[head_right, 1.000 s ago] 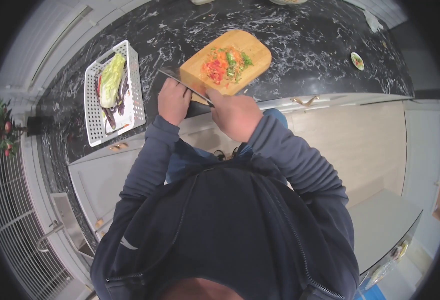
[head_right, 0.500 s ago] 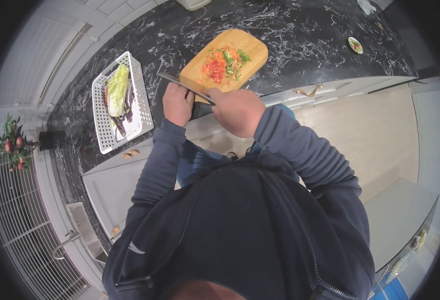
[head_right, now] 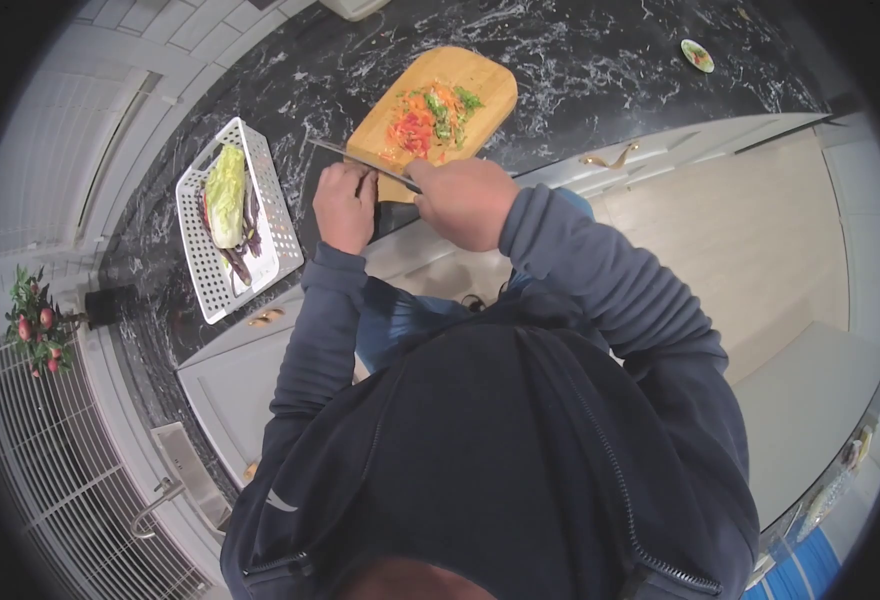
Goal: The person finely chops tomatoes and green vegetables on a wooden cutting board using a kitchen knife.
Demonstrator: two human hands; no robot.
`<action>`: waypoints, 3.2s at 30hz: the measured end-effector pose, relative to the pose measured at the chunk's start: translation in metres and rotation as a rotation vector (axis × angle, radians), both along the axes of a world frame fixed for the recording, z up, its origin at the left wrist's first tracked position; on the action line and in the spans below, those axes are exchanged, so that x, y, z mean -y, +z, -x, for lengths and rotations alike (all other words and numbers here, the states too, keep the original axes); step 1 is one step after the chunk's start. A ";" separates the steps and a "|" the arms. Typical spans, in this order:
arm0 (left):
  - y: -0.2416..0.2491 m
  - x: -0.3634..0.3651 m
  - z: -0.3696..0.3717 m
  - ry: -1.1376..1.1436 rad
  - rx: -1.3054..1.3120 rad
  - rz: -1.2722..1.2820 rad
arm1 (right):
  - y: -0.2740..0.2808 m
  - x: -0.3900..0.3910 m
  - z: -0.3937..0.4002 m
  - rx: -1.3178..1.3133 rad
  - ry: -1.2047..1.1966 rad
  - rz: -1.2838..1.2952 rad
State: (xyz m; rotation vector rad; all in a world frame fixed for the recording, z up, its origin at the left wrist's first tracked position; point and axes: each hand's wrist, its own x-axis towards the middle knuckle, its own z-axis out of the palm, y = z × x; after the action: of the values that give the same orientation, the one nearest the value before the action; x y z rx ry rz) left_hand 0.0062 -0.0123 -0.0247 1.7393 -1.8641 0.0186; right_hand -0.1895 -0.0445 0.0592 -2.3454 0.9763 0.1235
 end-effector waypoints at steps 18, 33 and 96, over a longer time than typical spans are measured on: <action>-0.004 -0.001 -0.004 -0.046 0.005 0.094 | -0.006 -0.004 0.003 0.078 -0.001 0.041; -0.005 0.001 -0.002 -0.028 -0.019 0.107 | -0.007 -0.004 0.005 0.047 -0.023 0.021; -0.005 -0.001 -0.004 0.007 -0.011 0.128 | -0.010 -0.015 0.000 0.114 -0.008 0.134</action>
State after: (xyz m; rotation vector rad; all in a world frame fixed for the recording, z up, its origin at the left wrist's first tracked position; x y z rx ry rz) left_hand 0.0106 -0.0109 -0.0301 1.6556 -1.8080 0.1282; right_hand -0.1895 -0.0298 0.0492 -2.4392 0.9649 -0.0805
